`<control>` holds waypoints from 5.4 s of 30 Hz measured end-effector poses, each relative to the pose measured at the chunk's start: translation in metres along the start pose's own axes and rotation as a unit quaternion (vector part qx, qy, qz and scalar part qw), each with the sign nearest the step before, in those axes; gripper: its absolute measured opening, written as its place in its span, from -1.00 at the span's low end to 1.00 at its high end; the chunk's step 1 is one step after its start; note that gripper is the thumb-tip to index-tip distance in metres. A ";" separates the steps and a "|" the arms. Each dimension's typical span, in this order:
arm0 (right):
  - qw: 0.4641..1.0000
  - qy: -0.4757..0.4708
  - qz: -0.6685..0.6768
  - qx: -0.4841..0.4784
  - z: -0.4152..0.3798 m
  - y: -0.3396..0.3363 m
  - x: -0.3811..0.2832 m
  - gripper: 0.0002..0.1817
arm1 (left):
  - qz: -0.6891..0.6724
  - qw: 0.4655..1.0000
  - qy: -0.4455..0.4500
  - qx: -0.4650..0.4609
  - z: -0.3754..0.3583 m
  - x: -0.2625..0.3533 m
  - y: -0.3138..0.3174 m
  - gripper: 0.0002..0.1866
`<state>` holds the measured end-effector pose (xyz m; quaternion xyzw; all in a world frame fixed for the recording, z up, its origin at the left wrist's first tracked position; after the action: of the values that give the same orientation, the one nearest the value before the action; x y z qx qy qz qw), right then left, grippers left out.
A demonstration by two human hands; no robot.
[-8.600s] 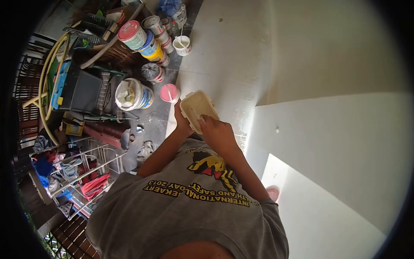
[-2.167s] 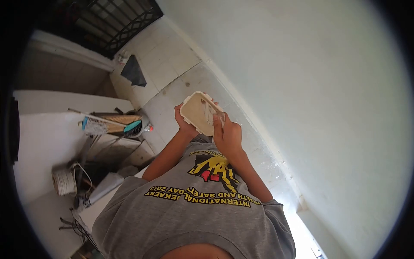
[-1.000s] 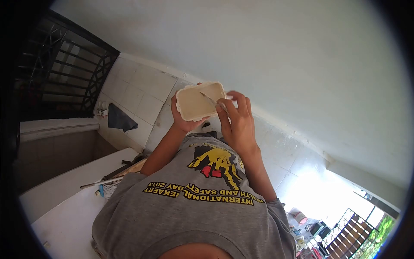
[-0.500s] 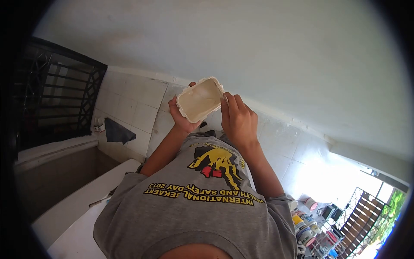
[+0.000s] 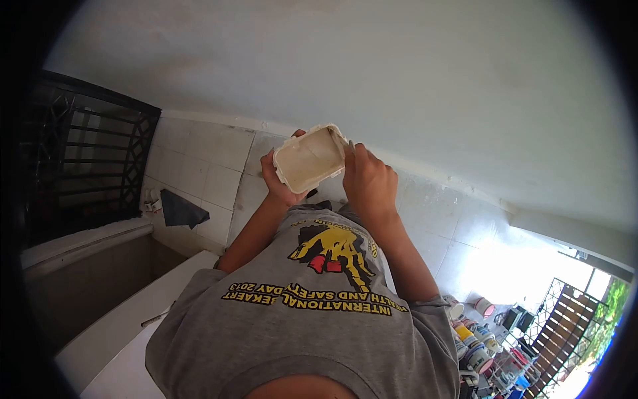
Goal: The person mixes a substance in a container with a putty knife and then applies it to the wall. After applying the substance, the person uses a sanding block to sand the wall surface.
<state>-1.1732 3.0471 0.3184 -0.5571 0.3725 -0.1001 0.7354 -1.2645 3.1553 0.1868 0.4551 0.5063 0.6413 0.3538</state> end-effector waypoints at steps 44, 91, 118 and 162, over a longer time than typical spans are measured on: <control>0.926 0.109 0.323 -0.166 -0.011 0.072 0.097 -0.54 | -0.037 0.989 -0.141 -0.004 0.011 -0.020 -0.022 -0.19; 0.994 -0.058 0.054 -0.077 -0.016 0.034 0.058 -0.75 | -0.022 0.990 -0.135 0.037 0.010 -0.027 -0.031 -0.17; 0.879 0.220 0.411 -0.105 -0.018 0.086 0.058 -0.59 | 0.190 0.969 0.106 0.121 0.023 0.002 -0.041 -0.30; 0.905 0.181 0.381 -0.046 0.011 0.055 0.065 -0.63 | 0.085 0.996 -0.028 0.008 0.036 0.001 -0.033 -0.21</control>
<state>-1.1353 3.0389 0.2418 -0.3784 0.6876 0.1059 0.6106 -1.2307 3.1755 0.1579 0.5169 0.4614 0.6518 0.3083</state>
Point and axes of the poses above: each hand's wrist, its own z-axis towards the middle knuckle, its own y-axis out of the palm, x = y × z, the point moved 9 cm from there along z, towards the middle knuckle, and after that the axes turned 5 degrees about -x, right-handed, at the moved point
